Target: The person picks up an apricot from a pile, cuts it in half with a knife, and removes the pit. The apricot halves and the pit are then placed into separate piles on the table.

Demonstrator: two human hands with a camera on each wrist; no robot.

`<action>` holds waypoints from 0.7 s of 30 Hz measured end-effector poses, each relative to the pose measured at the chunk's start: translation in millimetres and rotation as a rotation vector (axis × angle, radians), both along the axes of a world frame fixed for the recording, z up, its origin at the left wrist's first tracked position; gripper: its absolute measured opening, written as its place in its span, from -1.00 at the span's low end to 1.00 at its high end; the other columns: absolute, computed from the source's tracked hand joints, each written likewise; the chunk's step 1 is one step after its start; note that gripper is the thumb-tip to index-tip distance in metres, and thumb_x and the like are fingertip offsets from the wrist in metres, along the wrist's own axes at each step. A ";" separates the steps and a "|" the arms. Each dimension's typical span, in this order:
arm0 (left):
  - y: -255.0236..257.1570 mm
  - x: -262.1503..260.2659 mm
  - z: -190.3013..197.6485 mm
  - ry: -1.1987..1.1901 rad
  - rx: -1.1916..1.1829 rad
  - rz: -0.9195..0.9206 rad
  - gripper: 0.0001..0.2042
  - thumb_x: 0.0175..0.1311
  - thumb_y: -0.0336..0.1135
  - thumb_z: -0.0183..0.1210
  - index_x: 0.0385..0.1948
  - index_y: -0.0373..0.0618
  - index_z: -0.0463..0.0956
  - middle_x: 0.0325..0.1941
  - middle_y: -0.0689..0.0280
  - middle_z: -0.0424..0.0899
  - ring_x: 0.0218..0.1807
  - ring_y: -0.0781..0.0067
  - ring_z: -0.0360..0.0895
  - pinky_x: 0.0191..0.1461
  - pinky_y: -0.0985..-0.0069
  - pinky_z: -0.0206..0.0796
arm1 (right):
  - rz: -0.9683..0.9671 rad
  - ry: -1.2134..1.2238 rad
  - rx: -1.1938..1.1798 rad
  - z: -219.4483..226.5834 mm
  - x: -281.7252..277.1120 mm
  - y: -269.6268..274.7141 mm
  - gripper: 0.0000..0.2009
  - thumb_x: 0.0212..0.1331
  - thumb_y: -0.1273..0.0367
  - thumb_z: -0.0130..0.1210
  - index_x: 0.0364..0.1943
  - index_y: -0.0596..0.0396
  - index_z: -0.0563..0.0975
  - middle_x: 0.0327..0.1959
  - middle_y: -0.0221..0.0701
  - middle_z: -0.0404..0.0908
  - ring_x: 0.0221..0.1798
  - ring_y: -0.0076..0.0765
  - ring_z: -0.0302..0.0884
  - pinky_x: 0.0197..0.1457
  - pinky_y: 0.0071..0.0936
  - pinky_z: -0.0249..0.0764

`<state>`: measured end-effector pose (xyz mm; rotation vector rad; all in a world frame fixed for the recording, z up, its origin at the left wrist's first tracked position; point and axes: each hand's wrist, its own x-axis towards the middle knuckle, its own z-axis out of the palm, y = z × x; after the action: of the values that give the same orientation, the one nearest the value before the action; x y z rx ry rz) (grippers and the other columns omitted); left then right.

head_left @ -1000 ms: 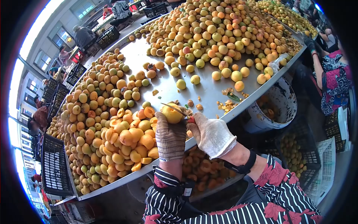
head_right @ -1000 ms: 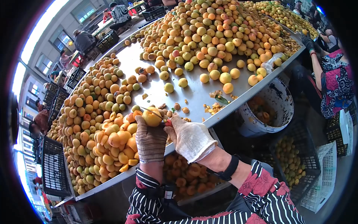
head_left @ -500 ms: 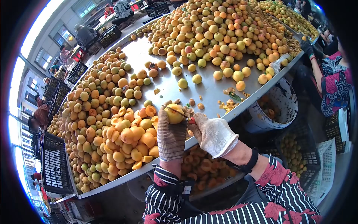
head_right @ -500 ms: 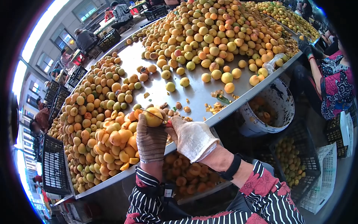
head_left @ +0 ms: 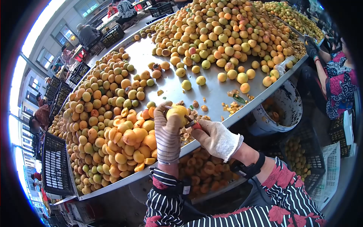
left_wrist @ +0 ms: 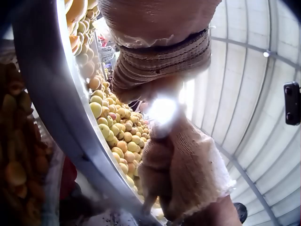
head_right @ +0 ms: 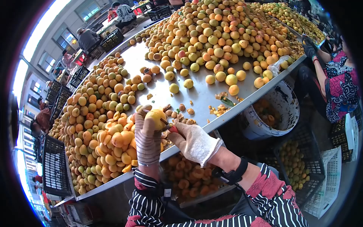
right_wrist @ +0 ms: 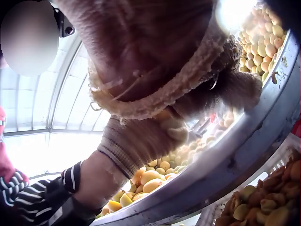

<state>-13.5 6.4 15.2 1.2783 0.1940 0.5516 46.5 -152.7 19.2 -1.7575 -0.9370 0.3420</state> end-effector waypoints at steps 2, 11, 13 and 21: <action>-17.6 1.4 -0.1 -0.121 -0.346 -0.034 -0.29 0.32 0.24 0.20 0.28 -0.17 0.31 0.16 0.09 0.53 0.16 0.22 0.53 0.31 0.26 0.38 | 0.012 0.056 0.154 0.2 -0.2 1.1 -0.80 0.41 0.30 0.07 -0.06 0.14 0.51 -0.38 -0.02 0.66 -0.26 0.24 0.65 -0.25 0.02 0.55; -28.6 0.6 6.4 -0.141 -0.500 -0.004 -0.30 0.38 -0.02 0.20 0.44 -0.08 0.10 0.23 0.11 0.47 0.13 0.21 0.54 0.30 0.26 0.44 | -0.144 -0.250 -0.074 19.0 -12.5 -7.2 -0.80 0.41 0.28 0.07 -0.12 0.13 0.54 -0.47 -0.06 0.65 -0.36 0.18 0.66 -0.36 -0.03 0.56; -19.7 -2.0 6.9 -0.108 -0.322 -0.004 -0.28 0.34 -0.09 0.22 0.46 -0.08 0.07 0.24 0.10 0.46 0.13 0.23 0.54 0.28 0.29 0.45 | -0.151 -0.289 -0.080 21.0 -12.3 -7.3 -0.80 0.41 0.28 0.07 -0.13 0.14 0.54 -0.49 -0.07 0.64 -0.38 0.18 0.66 -0.38 -0.03 0.56; -9.6 -5.9 14.2 -0.038 -0.011 -0.013 -0.21 0.20 0.04 0.37 0.35 -0.23 0.22 0.07 0.12 0.54 0.10 0.28 0.57 0.20 0.37 0.48 | -0.014 0.031 0.070 16.1 -9.7 -7.0 -0.79 0.41 0.40 0.03 -0.03 0.28 0.51 -0.43 0.02 0.63 -0.29 0.23 0.65 -0.33 -0.11 0.54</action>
<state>-19.4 -3.2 29.4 1.2565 0.1571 0.5623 36.8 -159.7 35.2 -1.6895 -0.9041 0.3225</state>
